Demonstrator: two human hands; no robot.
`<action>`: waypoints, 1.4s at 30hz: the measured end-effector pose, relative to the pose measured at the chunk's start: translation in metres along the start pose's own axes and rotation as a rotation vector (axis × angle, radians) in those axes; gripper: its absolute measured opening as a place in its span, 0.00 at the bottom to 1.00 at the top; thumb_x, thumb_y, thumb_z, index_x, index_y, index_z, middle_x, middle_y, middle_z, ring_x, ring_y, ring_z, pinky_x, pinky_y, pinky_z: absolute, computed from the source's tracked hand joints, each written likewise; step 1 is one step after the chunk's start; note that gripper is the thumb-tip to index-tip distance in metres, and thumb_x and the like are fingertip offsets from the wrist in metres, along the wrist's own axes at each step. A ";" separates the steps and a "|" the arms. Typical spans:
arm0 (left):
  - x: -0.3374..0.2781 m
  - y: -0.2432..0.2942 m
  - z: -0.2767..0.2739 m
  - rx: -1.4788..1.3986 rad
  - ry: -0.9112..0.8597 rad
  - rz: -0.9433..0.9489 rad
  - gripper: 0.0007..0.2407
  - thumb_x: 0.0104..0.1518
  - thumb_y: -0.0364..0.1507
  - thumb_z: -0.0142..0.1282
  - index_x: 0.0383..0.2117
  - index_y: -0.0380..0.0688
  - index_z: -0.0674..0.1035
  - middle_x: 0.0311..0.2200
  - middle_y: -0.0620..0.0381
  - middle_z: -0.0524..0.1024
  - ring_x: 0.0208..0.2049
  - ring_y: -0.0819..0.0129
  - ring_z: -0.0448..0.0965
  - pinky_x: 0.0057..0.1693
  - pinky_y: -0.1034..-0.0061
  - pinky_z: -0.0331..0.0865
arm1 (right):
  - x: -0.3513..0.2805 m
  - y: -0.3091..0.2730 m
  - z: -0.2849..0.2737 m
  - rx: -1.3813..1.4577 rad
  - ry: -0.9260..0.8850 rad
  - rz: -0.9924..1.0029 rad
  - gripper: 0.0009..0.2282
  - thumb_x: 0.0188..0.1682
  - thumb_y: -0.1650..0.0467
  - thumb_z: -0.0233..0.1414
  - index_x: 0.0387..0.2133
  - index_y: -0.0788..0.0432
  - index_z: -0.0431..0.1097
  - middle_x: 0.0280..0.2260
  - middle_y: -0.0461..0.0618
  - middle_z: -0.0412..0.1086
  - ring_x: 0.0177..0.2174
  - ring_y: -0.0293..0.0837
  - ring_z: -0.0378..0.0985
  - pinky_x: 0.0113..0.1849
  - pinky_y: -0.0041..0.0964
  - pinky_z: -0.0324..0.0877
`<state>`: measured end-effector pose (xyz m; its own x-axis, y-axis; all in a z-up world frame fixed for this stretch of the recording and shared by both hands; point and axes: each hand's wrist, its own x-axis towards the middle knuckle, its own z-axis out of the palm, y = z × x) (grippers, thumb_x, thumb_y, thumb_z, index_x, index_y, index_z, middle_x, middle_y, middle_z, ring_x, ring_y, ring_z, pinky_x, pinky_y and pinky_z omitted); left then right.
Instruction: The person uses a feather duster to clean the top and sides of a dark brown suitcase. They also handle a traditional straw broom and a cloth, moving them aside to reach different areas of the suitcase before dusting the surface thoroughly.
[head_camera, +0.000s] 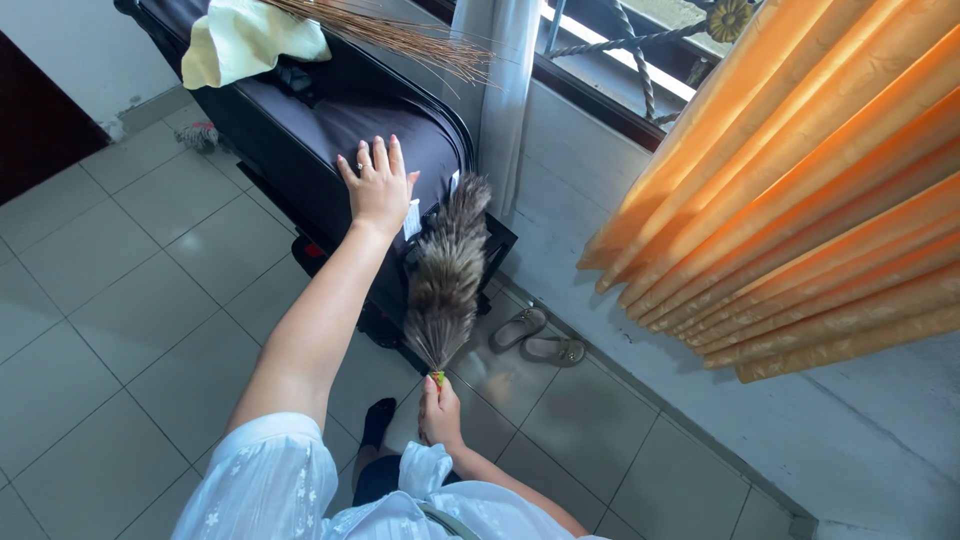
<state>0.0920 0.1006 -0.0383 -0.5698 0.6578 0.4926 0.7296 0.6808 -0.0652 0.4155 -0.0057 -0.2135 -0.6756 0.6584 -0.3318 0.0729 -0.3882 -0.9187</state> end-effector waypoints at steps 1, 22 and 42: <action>0.002 0.003 0.003 -0.001 0.002 0.005 0.28 0.70 0.45 0.41 0.67 0.34 0.62 0.64 0.29 0.64 0.65 0.32 0.61 0.61 0.25 0.50 | 0.002 0.013 -0.008 0.003 0.004 -0.003 0.08 0.59 0.67 0.45 0.36 0.59 0.67 0.16 0.43 0.62 0.14 0.36 0.60 0.19 0.31 0.58; 0.037 0.067 0.051 0.294 0.147 -0.005 0.26 0.66 0.26 0.45 0.69 0.20 0.61 0.66 0.18 0.57 0.67 0.24 0.51 0.65 0.28 0.45 | 0.002 0.037 -0.021 0.240 0.150 0.036 0.08 0.58 0.68 0.49 0.32 0.61 0.66 0.21 0.45 0.64 0.17 0.35 0.62 0.22 0.30 0.61; 0.039 -0.030 -0.052 0.075 0.192 0.534 0.35 0.54 0.55 0.56 0.61 0.40 0.80 0.58 0.46 0.75 0.50 0.58 0.77 0.50 0.70 0.73 | 0.045 -0.058 0.085 -0.338 0.330 -0.287 0.08 0.57 0.67 0.48 0.37 0.61 0.64 0.28 0.54 0.72 0.25 0.49 0.71 0.32 0.41 0.67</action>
<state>0.0678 0.0892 0.0279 -0.0452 0.8514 0.5226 0.8644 0.2955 -0.4067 0.3185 -0.0081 -0.1575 -0.4413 0.8955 -0.0575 0.1878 0.0295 -0.9818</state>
